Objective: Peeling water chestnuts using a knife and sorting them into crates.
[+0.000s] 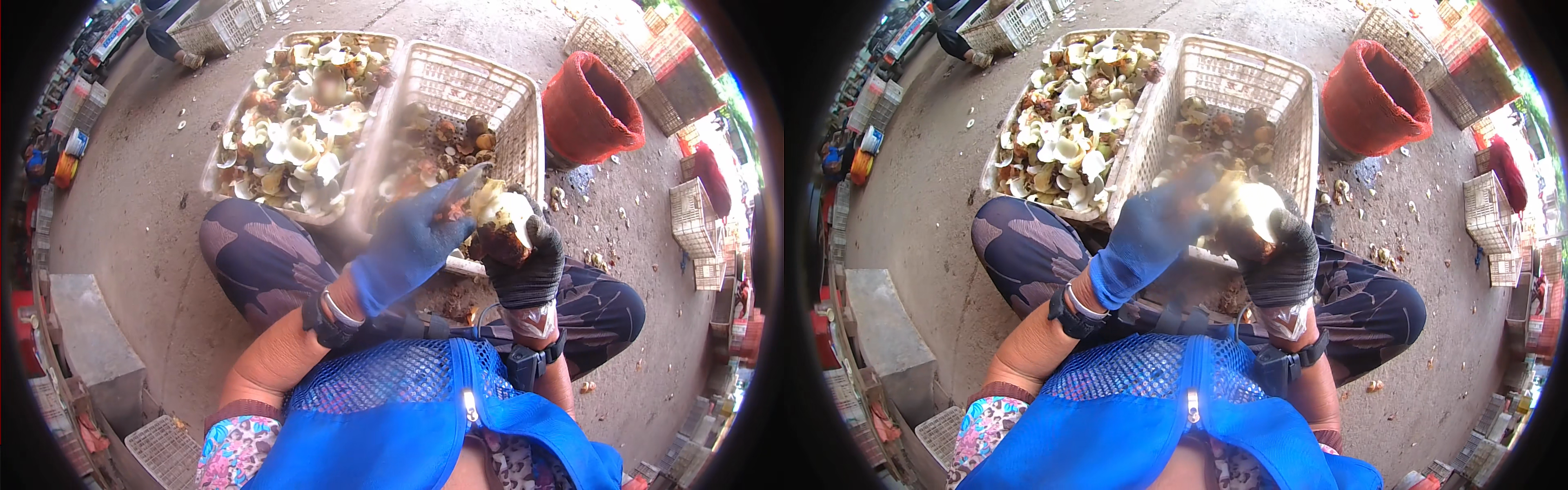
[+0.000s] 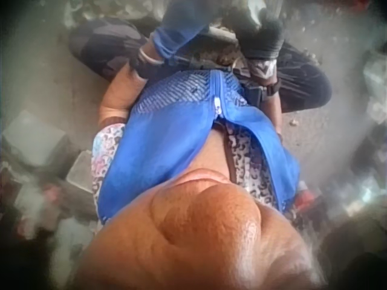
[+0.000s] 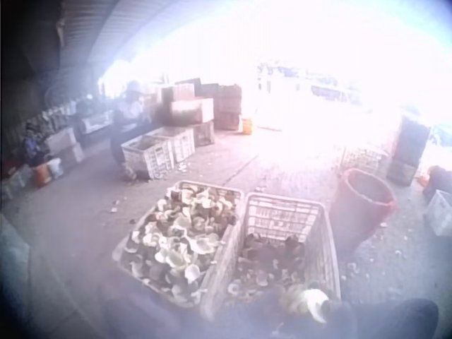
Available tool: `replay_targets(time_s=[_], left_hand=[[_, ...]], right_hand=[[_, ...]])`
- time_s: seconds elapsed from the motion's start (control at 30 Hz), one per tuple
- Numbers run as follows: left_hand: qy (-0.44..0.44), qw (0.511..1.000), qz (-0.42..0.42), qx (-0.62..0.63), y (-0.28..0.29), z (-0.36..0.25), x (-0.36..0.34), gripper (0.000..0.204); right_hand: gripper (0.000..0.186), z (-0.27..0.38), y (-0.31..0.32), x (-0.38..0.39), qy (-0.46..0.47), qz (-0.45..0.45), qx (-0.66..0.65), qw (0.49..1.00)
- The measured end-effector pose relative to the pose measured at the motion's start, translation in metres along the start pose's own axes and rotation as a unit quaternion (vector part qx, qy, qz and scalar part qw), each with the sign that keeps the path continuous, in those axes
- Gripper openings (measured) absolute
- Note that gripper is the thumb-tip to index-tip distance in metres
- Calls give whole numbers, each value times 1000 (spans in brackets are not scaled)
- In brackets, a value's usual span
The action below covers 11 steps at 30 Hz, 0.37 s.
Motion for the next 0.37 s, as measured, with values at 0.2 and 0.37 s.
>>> replay_targets(time_s=[0.2,0.37], left_hand=[[115,993,19,29,-1,23,-10,18],[97,991,-35,83,8,18,-1,20]], right_hand=[[65,-2,1,-5,-12,6,47,999],[64,-30,27,-2,-120,-85,-97,984]])
Point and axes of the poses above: each hand's wrist, its own x-axis away from the middle knuckle, its own y-axis out of the back of the hand, z = x × y, the point moved 10 cm from there along -x, towards the middle knuckle, and after that the axes turned 10 degrees about -y, right-handed, at the moved point
